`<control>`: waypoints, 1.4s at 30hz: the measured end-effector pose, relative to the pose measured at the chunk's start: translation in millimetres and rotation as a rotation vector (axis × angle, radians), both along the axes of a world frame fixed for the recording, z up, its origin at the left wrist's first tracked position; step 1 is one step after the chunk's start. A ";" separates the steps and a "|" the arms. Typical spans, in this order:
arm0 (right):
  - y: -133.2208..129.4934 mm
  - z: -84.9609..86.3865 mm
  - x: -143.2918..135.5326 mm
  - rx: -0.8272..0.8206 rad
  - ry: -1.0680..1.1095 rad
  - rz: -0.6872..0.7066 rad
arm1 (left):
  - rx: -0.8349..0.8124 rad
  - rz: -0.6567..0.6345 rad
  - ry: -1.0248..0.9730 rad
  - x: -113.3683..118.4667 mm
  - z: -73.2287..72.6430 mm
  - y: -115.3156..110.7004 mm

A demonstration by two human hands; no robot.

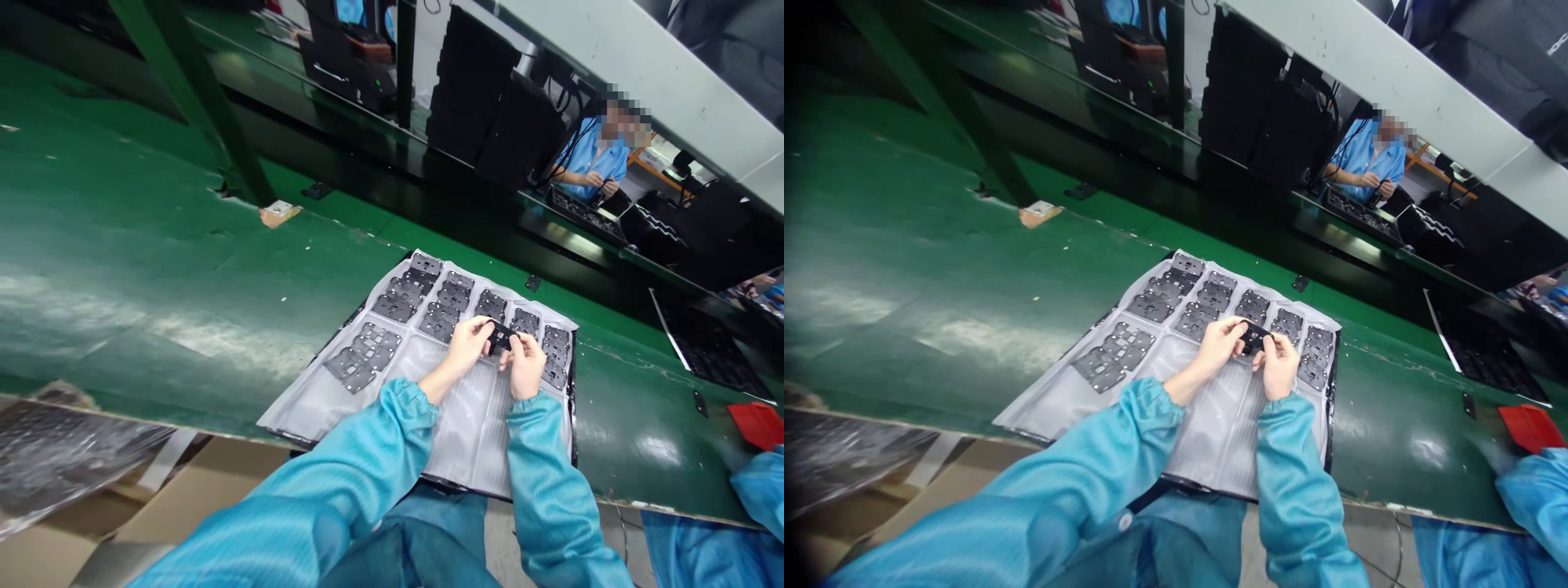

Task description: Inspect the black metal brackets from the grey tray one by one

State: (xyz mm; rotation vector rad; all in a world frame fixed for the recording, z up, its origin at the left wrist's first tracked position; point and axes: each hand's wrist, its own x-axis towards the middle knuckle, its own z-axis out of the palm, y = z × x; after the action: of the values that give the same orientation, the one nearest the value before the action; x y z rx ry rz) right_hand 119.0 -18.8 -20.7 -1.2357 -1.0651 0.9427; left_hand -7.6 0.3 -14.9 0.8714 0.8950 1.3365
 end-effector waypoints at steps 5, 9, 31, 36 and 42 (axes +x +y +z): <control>-0.3 0.6 -0.2 0.012 0.009 0.006 | 0.014 0.002 0.013 -0.8 -0.1 -0.9; -0.6 1.4 -1.2 0.013 0.021 0.018 | 0.024 0.021 0.004 -0.1 -0.4 -0.7; -1.9 3.3 -3.6 0.002 0.030 0.025 | 0.023 0.068 0.022 0.8 -4.0 -0.8; 0.6 2.1 -0.1 -0.006 0.044 -0.013 | 0.021 -0.025 0.012 3.6 -6.7 -0.3; 1.4 2.1 4.4 -0.017 0.040 -0.030 | 0.118 -0.116 0.015 -3.9 -1.4 -1.1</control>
State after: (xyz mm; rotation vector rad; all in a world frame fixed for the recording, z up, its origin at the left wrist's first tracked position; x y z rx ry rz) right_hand 123.4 -17.4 -18.6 -1.2394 -1.0063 0.9512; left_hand -11.5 -0.8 -16.3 1.0110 0.7713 1.2936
